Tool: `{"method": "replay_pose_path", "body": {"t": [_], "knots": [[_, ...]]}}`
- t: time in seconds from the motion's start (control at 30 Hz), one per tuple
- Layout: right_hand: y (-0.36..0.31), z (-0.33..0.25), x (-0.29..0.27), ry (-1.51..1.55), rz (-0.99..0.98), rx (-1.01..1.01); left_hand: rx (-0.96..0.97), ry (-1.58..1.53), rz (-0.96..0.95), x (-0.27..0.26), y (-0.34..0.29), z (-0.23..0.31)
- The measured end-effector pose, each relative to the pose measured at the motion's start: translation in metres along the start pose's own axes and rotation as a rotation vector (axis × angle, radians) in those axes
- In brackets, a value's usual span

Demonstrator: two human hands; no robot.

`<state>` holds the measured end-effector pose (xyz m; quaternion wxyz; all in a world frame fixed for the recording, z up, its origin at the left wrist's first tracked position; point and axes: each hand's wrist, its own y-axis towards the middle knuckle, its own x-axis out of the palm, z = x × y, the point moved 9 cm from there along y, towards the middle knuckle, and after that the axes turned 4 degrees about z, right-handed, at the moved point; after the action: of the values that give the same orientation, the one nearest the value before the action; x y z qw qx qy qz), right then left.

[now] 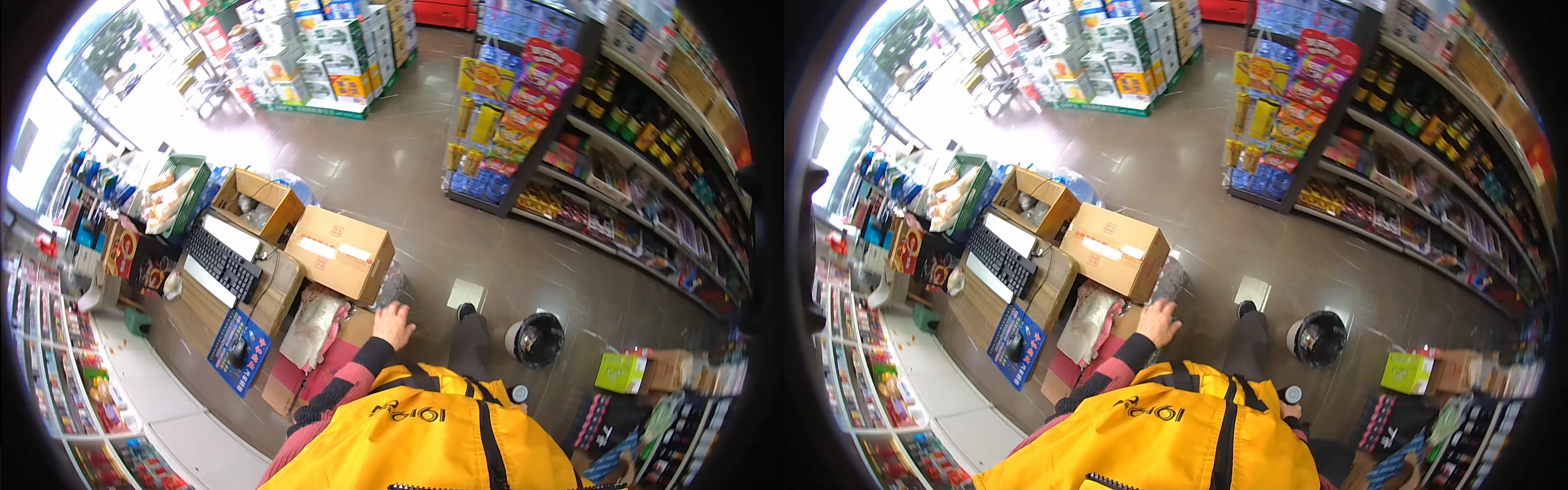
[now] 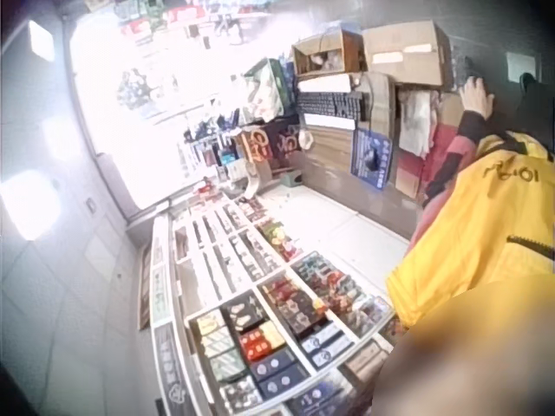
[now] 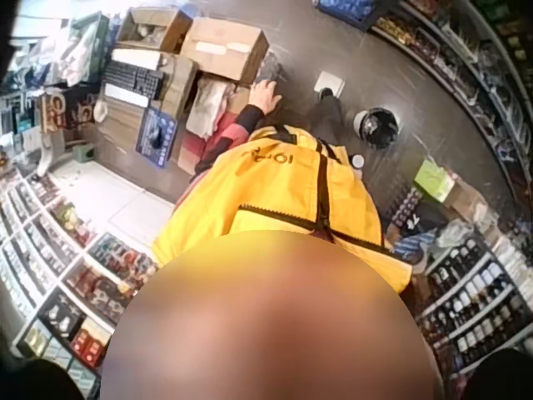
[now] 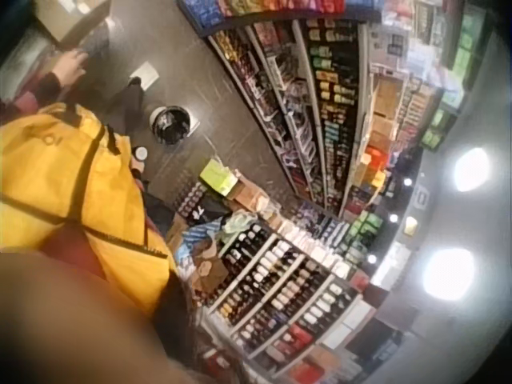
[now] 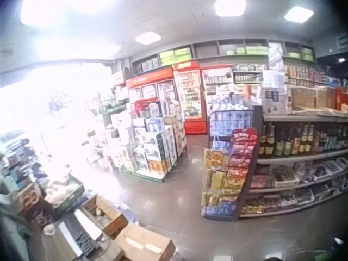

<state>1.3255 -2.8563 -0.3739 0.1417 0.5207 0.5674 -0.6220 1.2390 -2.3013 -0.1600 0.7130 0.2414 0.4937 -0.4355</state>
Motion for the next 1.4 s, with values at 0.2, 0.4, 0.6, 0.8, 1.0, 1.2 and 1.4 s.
{"method": "replay_pose_path", "body": {"t": [0.2,0.4,0.6,0.8,1.0,1.2,1.4], "knots": [[0.117,-0.197,-0.077,0.046,-0.005,-0.278,-0.546,0.042,0.255,-0.026,0.080,-0.079],[0.131,-0.452,-0.106,-0.050,-0.318,-0.541,-0.960,-0.058,0.080,-0.007,0.110,-0.114],[0.107,-0.651,-0.055,-0.085,-0.426,-0.764,-0.984,-0.182,-0.186,0.022,0.131,-0.128],[0.051,-0.816,-0.009,-0.050,-0.518,-0.956,-1.106,-0.307,-0.484,-0.001,0.171,-0.167],[0.047,-0.956,0.059,-0.078,-0.532,-0.986,-0.831,-0.277,-0.337,-0.066,0.310,-0.220],[-0.001,-1.090,0.124,0.163,-0.787,-0.877,-0.610,-0.568,0.043,-0.138,0.452,-0.248],[-0.095,-1.263,0.145,0.296,-0.867,-0.925,-0.492,-0.673,0.155,-0.205,0.581,-0.326]]}}
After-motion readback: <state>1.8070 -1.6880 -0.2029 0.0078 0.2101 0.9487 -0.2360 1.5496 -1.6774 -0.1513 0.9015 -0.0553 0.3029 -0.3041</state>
